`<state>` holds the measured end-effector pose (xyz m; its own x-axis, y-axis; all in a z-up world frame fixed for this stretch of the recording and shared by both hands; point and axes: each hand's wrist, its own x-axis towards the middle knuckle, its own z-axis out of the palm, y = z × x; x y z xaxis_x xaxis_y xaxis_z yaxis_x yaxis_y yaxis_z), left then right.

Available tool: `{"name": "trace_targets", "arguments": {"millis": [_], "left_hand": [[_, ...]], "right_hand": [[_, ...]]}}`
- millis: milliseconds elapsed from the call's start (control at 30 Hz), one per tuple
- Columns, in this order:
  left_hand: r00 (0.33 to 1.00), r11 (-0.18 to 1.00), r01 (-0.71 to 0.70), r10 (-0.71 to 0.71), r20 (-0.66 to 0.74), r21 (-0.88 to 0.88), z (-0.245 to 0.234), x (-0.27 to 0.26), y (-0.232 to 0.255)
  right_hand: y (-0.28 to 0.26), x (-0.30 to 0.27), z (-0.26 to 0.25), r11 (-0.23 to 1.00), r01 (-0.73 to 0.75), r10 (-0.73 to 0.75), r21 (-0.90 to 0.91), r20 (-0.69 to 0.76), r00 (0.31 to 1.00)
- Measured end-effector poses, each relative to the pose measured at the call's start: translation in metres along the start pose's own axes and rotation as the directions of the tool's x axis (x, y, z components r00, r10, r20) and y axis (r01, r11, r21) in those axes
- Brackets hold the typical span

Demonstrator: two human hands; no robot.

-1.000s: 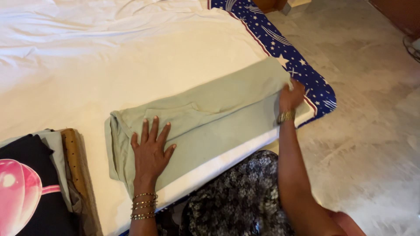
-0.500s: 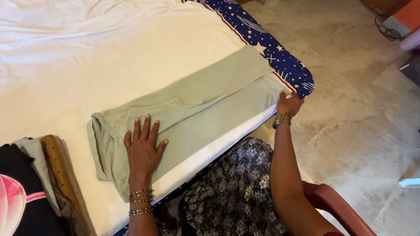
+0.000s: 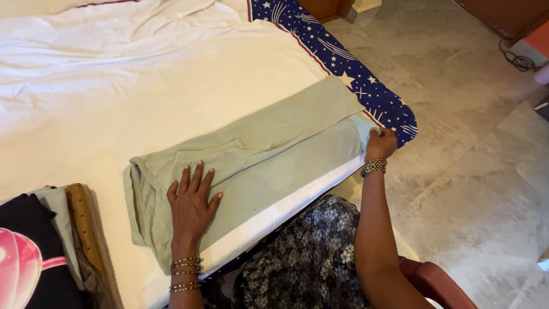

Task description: The person folds a light green polo shirt on a bed, smoothing the fabric by hand and folding the sleeves and body into a rectangle.

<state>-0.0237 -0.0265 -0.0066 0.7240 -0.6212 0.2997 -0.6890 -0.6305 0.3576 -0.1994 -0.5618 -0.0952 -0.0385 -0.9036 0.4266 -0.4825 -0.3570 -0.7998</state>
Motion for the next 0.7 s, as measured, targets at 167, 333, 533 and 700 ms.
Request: {"name": "trace_targets", "arguments": {"millis": [167,333,533,700], "left_hand": [[1.0,1.0,0.008,-0.008,0.008,0.001,0.001,0.0,-0.001],[1.0,1.0,0.001,-0.001,0.001,-0.024,0.002,-0.001,-0.003],[1.0,1.0,-0.004,0.004,0.005,-0.013,0.002,0.0,-0.004],[1.0,1.0,-0.006,0.006,0.003,-0.019,0.003,-0.001,-0.005]], "right_hand": [[-0.012,-0.009,-0.001,0.968,-0.024,0.005,0.248,0.076,0.997],[-0.048,-0.029,-0.003,0.893,-0.047,-0.085,0.448,0.27,0.959],[-0.099,-0.062,-0.031,0.962,-0.158,-0.183,0.224,0.955,0.235],[-0.097,-0.069,-0.028,0.929,-0.165,-0.315,0.332,0.941,0.121]]}}
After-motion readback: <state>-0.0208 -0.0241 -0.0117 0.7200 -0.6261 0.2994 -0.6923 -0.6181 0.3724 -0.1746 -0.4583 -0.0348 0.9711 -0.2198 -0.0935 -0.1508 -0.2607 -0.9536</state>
